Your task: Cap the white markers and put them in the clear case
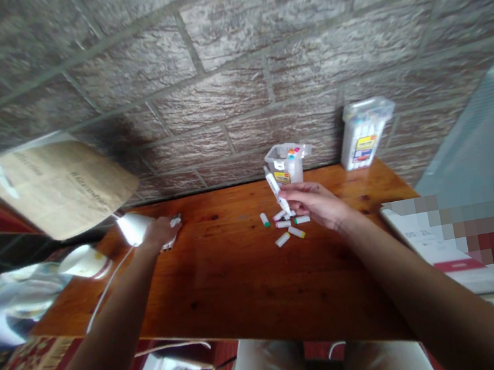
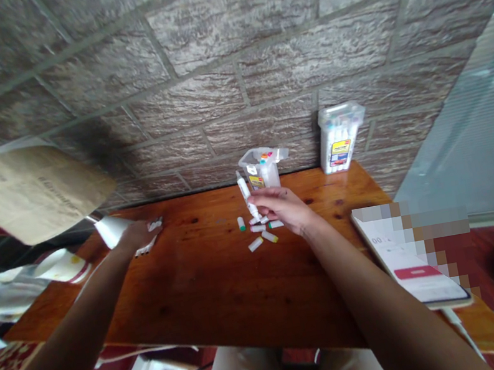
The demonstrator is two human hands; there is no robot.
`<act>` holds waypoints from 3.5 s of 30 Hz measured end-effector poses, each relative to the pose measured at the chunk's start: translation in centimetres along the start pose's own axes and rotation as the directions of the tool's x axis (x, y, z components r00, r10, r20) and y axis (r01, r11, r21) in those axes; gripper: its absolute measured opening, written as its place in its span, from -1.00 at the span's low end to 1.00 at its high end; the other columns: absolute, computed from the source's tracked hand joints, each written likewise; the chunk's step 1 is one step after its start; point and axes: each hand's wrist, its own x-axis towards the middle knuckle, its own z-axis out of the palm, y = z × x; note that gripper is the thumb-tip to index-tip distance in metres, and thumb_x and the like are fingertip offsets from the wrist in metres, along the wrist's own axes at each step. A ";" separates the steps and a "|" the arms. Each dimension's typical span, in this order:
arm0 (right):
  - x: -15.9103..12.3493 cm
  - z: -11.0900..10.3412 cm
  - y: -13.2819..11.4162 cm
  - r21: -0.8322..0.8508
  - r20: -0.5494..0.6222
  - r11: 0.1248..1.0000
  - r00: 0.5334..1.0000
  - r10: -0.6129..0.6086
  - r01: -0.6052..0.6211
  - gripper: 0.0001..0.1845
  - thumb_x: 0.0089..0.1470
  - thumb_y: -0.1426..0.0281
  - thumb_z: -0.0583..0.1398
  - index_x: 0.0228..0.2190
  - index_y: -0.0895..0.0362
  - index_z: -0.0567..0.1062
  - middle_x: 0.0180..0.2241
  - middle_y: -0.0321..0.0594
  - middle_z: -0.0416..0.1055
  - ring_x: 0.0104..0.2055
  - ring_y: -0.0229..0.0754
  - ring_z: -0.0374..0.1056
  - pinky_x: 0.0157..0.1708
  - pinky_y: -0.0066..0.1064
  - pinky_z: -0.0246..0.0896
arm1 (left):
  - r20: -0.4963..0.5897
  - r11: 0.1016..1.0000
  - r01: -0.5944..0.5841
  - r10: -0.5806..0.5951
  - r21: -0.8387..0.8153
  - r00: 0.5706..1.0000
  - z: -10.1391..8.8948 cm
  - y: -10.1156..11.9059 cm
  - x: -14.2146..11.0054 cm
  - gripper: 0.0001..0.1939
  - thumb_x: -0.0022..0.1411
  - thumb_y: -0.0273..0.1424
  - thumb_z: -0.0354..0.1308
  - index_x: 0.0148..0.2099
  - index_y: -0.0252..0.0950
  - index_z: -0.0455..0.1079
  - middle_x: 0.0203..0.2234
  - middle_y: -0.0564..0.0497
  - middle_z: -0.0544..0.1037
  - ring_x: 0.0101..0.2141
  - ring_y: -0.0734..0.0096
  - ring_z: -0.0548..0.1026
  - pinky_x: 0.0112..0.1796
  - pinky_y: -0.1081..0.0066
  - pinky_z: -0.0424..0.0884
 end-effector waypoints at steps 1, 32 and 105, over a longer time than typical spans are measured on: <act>0.0 0.1 0.0 0.003 0.001 1.000 1.000 0.005 -0.005 -0.60 -0.27 0.24 0.49 -0.39 0.19 0.57 -0.69 -0.51 0.16 -0.64 -0.45 -0.08 -0.63 -0.48 -0.23 | 0.012 1.000 -0.010 0.010 0.000 1.000 -0.1 0.5 -0.4 -0.60 0.25 -0.18 0.08 -0.17 -0.41 0.55 -0.31 -0.30 0.64 -0.15 -0.10 0.58 -0.23 0.29 0.39; -0.7 0.2 -0.9 -0.056 -0.107 0.998 0.993 -0.045 0.040 -0.69 -0.11 0.31 0.29 -0.25 -0.06 0.42 -0.47 -0.38 0.40 -0.56 -0.30 0.10 -0.60 -0.45 -0.12 | -0.470 0.263 -0.771 0.665 -0.580 0.580 3.2 14.8 -6.5 -0.76 0.32 -0.24 0.18 -0.13 -0.24 0.61 -0.47 0.01 0.61 -0.50 0.47 0.44 -0.37 0.48 0.28; -3.2 4.3 1.5 -0.829 0.098 0.299 0.649 -0.755 0.473 -0.87 0.15 0.37 0.32 -0.22 0.09 0.64 -0.25 -0.17 0.66 -0.30 -0.13 0.58 -0.25 -0.32 0.51 | -0.214 -0.722 0.366 0.574 -0.587 0.791 0.6 19.3 -9.4 -0.79 0.24 -0.27 0.33 -0.31 -0.27 0.43 -0.10 -0.04 0.67 0.08 0.21 0.55 0.21 0.13 0.30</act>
